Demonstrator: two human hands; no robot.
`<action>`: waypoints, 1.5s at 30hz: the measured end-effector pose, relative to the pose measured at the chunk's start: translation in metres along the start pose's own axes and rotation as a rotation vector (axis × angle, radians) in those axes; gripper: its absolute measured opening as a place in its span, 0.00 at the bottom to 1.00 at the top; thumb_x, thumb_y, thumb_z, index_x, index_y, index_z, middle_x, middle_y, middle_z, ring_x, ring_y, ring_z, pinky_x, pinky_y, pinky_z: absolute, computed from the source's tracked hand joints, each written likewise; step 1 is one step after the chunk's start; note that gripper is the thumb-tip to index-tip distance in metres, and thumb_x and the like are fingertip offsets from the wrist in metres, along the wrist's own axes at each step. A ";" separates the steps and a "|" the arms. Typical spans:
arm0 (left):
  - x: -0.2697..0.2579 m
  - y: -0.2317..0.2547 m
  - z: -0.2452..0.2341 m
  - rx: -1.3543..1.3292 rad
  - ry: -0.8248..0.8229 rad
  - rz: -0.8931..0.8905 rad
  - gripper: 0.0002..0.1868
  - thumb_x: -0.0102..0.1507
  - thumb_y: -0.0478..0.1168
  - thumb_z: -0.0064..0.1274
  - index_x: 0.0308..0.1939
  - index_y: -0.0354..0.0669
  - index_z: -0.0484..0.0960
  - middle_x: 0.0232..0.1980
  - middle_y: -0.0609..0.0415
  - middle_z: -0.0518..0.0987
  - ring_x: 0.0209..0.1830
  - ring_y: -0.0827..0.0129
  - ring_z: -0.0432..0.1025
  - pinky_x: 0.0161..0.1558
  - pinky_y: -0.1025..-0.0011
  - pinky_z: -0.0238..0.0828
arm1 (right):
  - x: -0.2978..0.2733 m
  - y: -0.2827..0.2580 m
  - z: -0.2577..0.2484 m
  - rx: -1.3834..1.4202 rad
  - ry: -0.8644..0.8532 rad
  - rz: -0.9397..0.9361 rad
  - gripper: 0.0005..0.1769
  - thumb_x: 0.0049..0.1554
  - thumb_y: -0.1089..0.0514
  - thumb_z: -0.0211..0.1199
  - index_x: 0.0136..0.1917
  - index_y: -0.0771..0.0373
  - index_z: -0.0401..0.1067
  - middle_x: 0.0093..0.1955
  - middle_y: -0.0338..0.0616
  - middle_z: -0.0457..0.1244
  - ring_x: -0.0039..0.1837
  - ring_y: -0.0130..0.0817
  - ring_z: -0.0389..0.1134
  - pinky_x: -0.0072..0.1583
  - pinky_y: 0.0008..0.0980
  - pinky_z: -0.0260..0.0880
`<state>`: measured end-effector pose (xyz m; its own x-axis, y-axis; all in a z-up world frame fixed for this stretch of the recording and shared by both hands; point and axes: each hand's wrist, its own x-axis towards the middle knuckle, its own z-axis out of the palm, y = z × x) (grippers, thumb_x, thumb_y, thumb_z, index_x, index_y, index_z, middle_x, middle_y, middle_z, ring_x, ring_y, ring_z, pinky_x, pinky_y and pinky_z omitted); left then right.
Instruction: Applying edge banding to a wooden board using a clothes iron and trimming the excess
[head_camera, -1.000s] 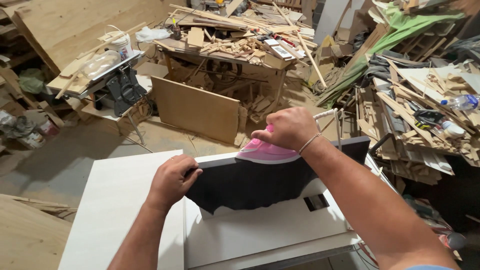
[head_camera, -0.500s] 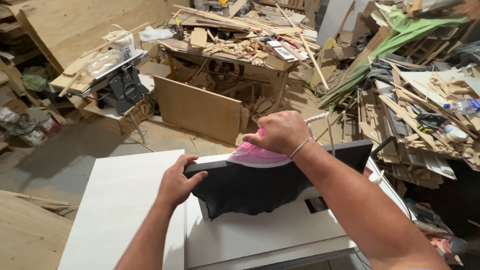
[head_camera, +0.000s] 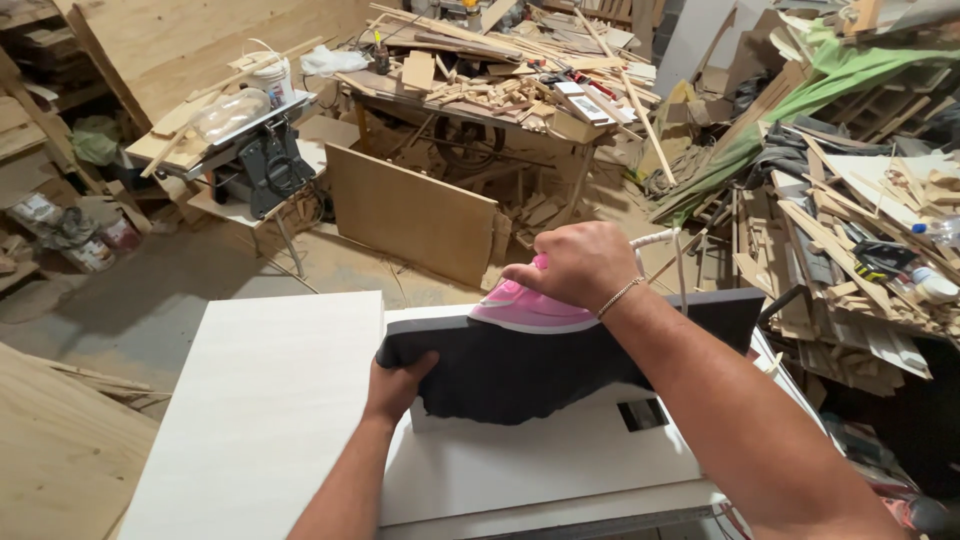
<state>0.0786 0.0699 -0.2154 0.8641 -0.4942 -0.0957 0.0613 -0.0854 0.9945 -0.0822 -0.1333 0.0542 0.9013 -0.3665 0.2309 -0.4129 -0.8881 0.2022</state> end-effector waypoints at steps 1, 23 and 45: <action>-0.005 0.010 0.000 -0.002 0.002 -0.001 0.22 0.48 0.44 0.77 0.42 0.41 0.88 0.40 0.45 0.86 0.49 0.57 0.79 0.51 0.53 0.70 | 0.000 0.000 0.000 -0.001 -0.001 -0.002 0.34 0.49 0.19 0.46 0.38 0.46 0.75 0.38 0.44 0.68 0.49 0.46 0.73 0.51 0.44 0.71; -0.024 0.048 -0.001 -0.093 -0.034 0.125 0.19 0.49 0.41 0.75 0.17 0.40 0.77 0.16 0.54 0.73 0.21 0.71 0.66 0.31 0.66 0.64 | 0.010 -0.048 -0.014 0.099 -0.005 -0.061 0.36 0.50 0.18 0.46 0.37 0.49 0.75 0.37 0.46 0.68 0.48 0.49 0.73 0.51 0.46 0.71; -0.023 0.054 -0.005 -0.070 -0.048 0.123 0.18 0.49 0.40 0.74 0.17 0.40 0.77 0.18 0.52 0.76 0.22 0.69 0.68 0.32 0.64 0.67 | 0.000 -0.007 -0.016 0.021 -0.080 -0.036 0.36 0.49 0.18 0.46 0.37 0.48 0.77 0.38 0.47 0.69 0.50 0.48 0.73 0.52 0.43 0.71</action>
<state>0.0646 0.0806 -0.1597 0.8422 -0.5385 0.0266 -0.0072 0.0380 0.9993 -0.0814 -0.1228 0.0678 0.9235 -0.3541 0.1473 -0.3777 -0.9065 0.1886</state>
